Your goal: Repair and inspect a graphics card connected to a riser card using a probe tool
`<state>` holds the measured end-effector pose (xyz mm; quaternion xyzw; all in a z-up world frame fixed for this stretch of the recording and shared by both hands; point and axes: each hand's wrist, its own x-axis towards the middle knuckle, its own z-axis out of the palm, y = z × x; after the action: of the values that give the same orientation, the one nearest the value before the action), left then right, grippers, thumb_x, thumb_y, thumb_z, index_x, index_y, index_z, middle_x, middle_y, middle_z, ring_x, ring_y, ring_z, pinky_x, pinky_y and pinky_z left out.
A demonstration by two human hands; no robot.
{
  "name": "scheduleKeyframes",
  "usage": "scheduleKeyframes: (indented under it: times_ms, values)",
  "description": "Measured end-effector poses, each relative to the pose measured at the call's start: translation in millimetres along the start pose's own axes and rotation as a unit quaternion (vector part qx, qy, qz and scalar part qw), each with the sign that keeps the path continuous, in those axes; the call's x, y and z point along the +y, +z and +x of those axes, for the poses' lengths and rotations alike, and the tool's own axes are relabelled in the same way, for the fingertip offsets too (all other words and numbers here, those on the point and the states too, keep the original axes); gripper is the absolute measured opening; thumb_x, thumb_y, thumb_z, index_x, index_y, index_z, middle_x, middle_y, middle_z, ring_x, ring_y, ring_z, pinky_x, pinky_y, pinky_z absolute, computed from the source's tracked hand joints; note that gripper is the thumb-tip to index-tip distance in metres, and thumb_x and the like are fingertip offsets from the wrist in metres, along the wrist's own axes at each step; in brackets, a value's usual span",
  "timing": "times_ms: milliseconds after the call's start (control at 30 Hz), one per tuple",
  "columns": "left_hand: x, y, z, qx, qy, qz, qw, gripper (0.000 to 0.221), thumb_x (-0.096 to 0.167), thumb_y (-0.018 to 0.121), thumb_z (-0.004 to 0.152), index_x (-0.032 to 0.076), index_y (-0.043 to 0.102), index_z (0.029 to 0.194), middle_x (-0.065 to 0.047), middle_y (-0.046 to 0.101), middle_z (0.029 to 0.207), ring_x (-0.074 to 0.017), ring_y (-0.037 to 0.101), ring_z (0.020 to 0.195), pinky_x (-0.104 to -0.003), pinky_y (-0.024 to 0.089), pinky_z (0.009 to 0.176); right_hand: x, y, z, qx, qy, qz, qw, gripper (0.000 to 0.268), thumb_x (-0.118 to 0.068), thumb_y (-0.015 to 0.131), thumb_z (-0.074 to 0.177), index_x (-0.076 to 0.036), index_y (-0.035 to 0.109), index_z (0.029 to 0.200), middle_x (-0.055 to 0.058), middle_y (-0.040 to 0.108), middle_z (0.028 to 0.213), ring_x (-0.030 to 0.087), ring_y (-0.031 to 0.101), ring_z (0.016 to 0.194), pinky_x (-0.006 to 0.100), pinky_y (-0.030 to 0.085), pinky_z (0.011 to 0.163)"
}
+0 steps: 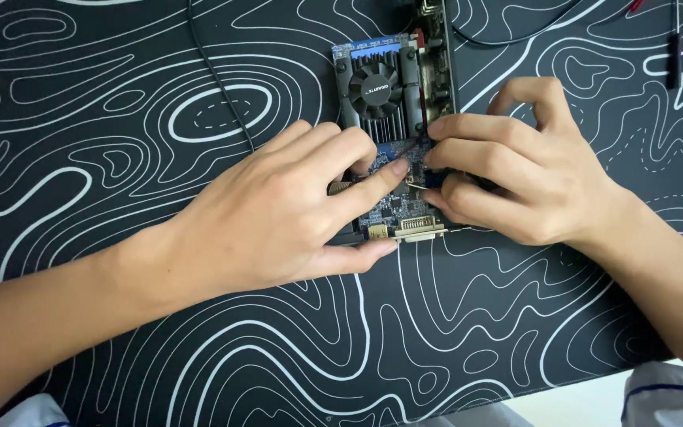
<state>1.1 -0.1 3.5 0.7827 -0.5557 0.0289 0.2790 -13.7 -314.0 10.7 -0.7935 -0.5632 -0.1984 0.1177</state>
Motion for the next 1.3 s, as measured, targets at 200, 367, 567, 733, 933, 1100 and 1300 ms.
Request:
scheduleKeyframes:
  times_ms: [200, 367, 567, 733, 933, 1100, 1300]
  values:
    - [-0.5, 1.1, -0.4, -0.001, 0.0, -0.004, 1.0, 0.067, 0.047, 0.09, 0.108, -0.004, 0.076, 0.15, -0.012, 0.057, 0.115, -0.0266, 0.058, 0.096, -0.043, 0.055, 0.086, 2.0, 0.8, 0.0, -0.001, 0.001, 0.014, 1.0, 0.033, -0.01, 0.084, 0.116, -0.01, 0.066, 0.088, 0.017, 0.075, 0.121, 0.036, 0.08, 0.117, 0.054, 0.048, 0.089]
    - [-1.2, 2.8, -1.2, 0.007, 0.002, -0.004, 1.0, 0.068, 0.048, 0.09, 0.108, -0.004, 0.075, 0.15, -0.012, 0.058, 0.114, -0.0265, 0.059, 0.096, -0.043, 0.055, 0.086, 2.6, -3.0, 2.3, -0.004, 0.001, 0.023, 1.0, 0.035, -0.012, 0.084, 0.115, -0.01, 0.065, 0.086, 0.018, 0.075, 0.122, 0.036, 0.08, 0.118, 0.054, 0.046, 0.095]
    - [-0.8, 4.2, -1.6, 0.011, 0.001, 0.0, 1.0, 0.067, 0.046, 0.091, 0.108, -0.004, 0.077, 0.15, -0.012, 0.057, 0.113, -0.0262, 0.059, 0.095, -0.043, 0.055, 0.084, -0.5, -6.9, 1.0, -0.018, 0.031, 0.07, 0.997, 0.036, -0.009, 0.081, 0.115, -0.007, 0.063, 0.084, 0.021, 0.074, 0.124, 0.04, 0.082, 0.121, 0.057, 0.044, 0.101]
    - [-1.1, 4.4, -1.7, 0.01, -0.001, 0.0, 1.0, 0.068, 0.047, 0.092, 0.107, -0.004, 0.077, 0.15, -0.013, 0.057, 0.114, -0.0272, 0.06, 0.097, -0.044, 0.056, 0.086, 0.8, -8.1, 1.0, -0.021, 0.033, 0.07, 0.997, 0.036, -0.008, 0.08, 0.116, -0.006, 0.063, 0.084, 0.02, 0.075, 0.125, 0.04, 0.081, 0.122, 0.056, 0.044, 0.1]
    - [-0.8, 3.7, -1.8, 0.01, -0.001, -0.001, 1.0, 0.067, 0.046, 0.091, 0.108, -0.004, 0.077, 0.149, -0.013, 0.057, 0.114, -0.0266, 0.059, 0.096, -0.043, 0.056, 0.085, 0.6, -8.0, 1.4, -0.025, 0.037, 0.073, 0.996, 0.036, -0.006, 0.08, 0.116, -0.007, 0.063, 0.084, 0.019, 0.075, 0.126, 0.04, 0.081, 0.122, 0.055, 0.043, 0.099]
    - [-1.2, 3.7, -1.7, 0.005, -0.003, -0.012, 1.0, 0.07, 0.048, 0.09, 0.107, -0.004, 0.074, 0.151, -0.013, 0.057, 0.114, -0.0274, 0.058, 0.096, -0.044, 0.054, 0.083, 0.0, -8.6, 3.3, -0.026, 0.037, 0.064, 0.997, 0.036, -0.009, 0.081, 0.115, -0.008, 0.063, 0.084, 0.018, 0.073, 0.126, 0.037, 0.08, 0.122, 0.054, 0.039, 0.099]
    - [-1.3, 3.6, -1.0, 0.0, -0.004, -0.023, 1.0, 0.07, 0.047, 0.088, 0.107, -0.004, 0.073, 0.152, -0.014, 0.058, 0.115, -0.0285, 0.059, 0.097, -0.045, 0.056, 0.086, -4.6, -4.2, 3.4, -0.012, 0.038, 0.033, 0.999, 0.035, -0.009, 0.08, 0.114, -0.009, 0.061, 0.084, 0.016, 0.073, 0.124, 0.033, 0.078, 0.123, 0.053, 0.039, 0.095]
